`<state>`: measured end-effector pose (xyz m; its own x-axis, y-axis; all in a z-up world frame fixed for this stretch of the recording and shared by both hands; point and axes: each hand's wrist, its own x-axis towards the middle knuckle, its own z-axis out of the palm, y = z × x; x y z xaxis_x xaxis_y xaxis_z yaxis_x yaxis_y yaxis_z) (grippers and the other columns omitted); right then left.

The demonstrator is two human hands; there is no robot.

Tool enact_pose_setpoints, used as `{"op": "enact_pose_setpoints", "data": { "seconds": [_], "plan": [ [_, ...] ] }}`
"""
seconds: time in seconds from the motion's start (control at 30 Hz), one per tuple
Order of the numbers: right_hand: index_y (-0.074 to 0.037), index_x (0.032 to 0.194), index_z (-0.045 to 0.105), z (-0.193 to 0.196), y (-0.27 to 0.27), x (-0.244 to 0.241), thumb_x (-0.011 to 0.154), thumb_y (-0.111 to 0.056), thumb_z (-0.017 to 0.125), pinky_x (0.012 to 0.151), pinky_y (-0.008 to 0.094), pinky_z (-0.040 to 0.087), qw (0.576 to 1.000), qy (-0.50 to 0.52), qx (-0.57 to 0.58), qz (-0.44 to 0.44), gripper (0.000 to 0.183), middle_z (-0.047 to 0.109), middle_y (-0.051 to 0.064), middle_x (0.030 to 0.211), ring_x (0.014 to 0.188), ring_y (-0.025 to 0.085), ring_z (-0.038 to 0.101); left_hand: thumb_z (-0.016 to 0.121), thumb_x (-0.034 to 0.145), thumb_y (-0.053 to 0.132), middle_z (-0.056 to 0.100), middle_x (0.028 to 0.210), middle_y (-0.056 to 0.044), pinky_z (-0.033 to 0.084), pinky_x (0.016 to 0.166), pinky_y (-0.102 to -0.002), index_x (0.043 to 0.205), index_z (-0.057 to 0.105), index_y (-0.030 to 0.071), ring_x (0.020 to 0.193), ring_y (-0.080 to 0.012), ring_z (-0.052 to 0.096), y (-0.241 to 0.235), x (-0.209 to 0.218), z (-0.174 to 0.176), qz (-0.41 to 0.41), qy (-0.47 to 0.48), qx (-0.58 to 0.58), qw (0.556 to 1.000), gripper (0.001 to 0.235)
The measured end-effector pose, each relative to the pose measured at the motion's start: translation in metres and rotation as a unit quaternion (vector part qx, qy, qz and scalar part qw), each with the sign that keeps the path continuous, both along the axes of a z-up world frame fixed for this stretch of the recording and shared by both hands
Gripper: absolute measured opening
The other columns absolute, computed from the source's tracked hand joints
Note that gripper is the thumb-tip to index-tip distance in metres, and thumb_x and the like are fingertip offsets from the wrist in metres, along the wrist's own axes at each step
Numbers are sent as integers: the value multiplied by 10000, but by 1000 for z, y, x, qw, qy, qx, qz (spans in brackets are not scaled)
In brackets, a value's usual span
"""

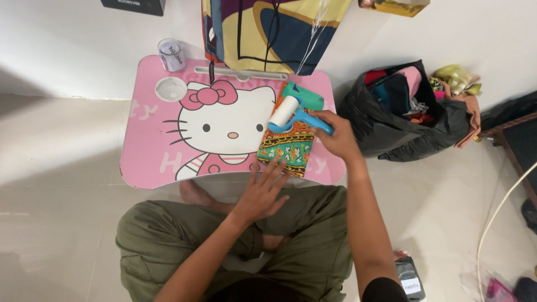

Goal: The person folds a colorful patterned fabric on a small table and uses a lint roller to clean both sides of the garment.

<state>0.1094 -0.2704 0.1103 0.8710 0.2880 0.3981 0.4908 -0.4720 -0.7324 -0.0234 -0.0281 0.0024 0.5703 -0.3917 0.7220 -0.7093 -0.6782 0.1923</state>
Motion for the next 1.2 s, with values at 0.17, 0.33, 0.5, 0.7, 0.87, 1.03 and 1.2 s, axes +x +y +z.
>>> {"op": "enact_pose_setpoints", "data": {
  "seconds": [0.17,0.33,0.5,0.7,0.87,1.03,1.2],
  "plan": [
    [-77,1139,784,35,-32,-58,806,-14,815,871,449,539,1000,28,-14,4,341,774,161,1034,990,282,718,679,929,471,547,1476,-175,277,1198,-664,1393,595,84,1424,-386,485,42,7,-1,61,-37,-35,997,610],
    [-49,1093,810,50,-24,-96,790,80,756,771,465,566,993,110,-6,36,334,794,180,886,850,287,744,740,913,357,577,1444,-187,378,1174,-557,1350,605,33,1358,-382,552,60,11,-6,107,-21,-58,992,561],
    [-54,1107,789,28,6,-80,790,46,771,763,458,564,994,88,-15,55,333,785,178,886,846,295,752,704,940,376,576,1454,-189,397,1173,-518,1340,608,21,1368,-368,554,57,14,-15,108,-36,-83,990,544],
    [-66,1182,773,15,41,-67,828,16,769,754,460,539,995,74,-9,68,363,773,196,969,861,318,723,675,969,305,529,1498,-229,398,1167,-513,1333,594,-6,1409,-408,503,64,12,-14,85,-37,-104,990,486],
    [-122,1250,759,20,47,-87,869,-45,773,656,364,514,998,61,8,15,389,774,116,964,808,213,686,612,1007,334,490,1537,-219,339,1197,-545,1366,579,12,1455,-409,448,54,8,-8,86,-38,-104,990,483],
    [-198,1368,698,4,32,-125,998,-152,668,752,373,540,978,-2,7,-207,374,742,94,1191,896,212,686,635,975,416,496,1544,-203,328,1185,-623,1397,583,93,1441,-448,454,18,5,15,23,-72,-37,996,534],
    [-117,1363,674,-10,70,-130,976,-128,634,852,516,565,963,-20,-59,-263,389,717,242,1166,1053,458,692,770,824,449,414,1614,-187,219,1205,-680,1470,525,145,1513,-445,337,-6,3,6,10,-21,46,999,755]
  ]
}}
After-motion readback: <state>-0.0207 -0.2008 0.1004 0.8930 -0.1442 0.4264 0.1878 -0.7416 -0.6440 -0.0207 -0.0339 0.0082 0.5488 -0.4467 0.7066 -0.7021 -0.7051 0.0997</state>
